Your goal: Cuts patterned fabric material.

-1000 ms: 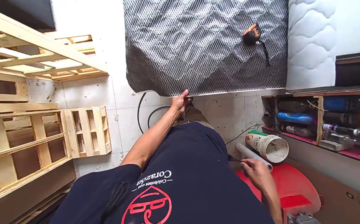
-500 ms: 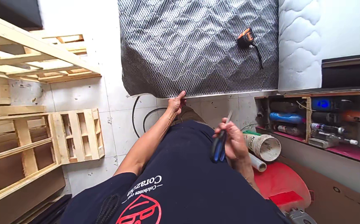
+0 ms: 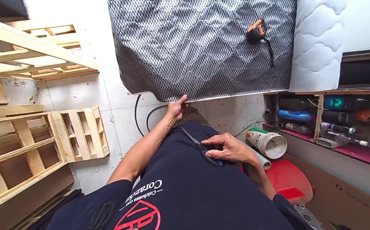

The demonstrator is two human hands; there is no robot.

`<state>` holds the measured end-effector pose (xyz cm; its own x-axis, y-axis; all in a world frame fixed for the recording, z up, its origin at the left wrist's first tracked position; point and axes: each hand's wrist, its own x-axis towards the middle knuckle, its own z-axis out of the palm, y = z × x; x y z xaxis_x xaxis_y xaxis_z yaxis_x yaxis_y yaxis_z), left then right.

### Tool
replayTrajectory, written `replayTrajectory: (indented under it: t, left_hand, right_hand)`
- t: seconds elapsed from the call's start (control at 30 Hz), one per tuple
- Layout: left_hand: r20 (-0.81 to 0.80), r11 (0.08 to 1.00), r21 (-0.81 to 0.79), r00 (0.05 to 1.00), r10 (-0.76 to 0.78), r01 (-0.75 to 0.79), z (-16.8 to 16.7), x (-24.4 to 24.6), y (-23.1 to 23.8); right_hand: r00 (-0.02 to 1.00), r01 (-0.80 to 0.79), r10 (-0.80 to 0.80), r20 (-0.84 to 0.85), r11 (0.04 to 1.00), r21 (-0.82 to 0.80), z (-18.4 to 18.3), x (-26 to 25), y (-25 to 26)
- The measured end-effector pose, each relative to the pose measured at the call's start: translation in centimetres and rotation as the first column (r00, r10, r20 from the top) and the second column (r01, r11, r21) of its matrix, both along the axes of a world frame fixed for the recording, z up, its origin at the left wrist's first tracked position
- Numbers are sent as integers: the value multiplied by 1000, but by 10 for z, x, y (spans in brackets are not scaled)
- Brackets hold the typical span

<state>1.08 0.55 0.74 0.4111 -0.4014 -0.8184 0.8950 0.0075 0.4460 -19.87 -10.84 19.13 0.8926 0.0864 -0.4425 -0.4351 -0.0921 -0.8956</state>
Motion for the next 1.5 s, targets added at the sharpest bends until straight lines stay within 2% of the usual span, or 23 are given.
replayTrajectory:
  t: [0.07,0.13,0.23,0.3,0.37,0.53,0.83,1.1,1.37,1.5]
  left_hand:
    - [-14,1000,-4,1000,-1,1,1,0,1]
    - [-21,1000,-8,1000,4,-4,2,0,1]
    - [-24,1000,-11,1000,4,-5,8,0,3]
    - [-22,1000,-31,1000,5,-5,12,0,3]
    - [-9,999,-38,1000,5,-5,17,0,2]
    - [0,999,-43,1000,16,-16,23,-1,4]
    - [13,999,-33,1000,26,-26,28,-1,3]
    - [10,998,-44,999,39,-39,29,-2,2]
    - [3,999,-16,999,33,-33,27,-2,0]
    - [12,999,-5,999,33,-33,28,-2,-1]
  right_hand:
    - [995,37,-22,-95,986,161,1,-3,-9]
    - [980,163,-124,-153,945,283,-6,-10,-10]
    - [901,431,-359,-243,799,419,-34,-20,0]
    - [816,578,-493,-301,698,424,-59,-20,13]
    - [768,640,-559,-312,657,397,-82,-19,27]
    - [773,633,-570,-279,658,408,-108,-5,51]
    - [742,667,-625,-243,649,367,-117,20,65]
    - [687,723,-679,-259,602,340,-115,7,57]
    - [749,660,-620,-235,662,355,-116,16,54]
    - [747,661,-627,-222,663,350,-119,28,58]
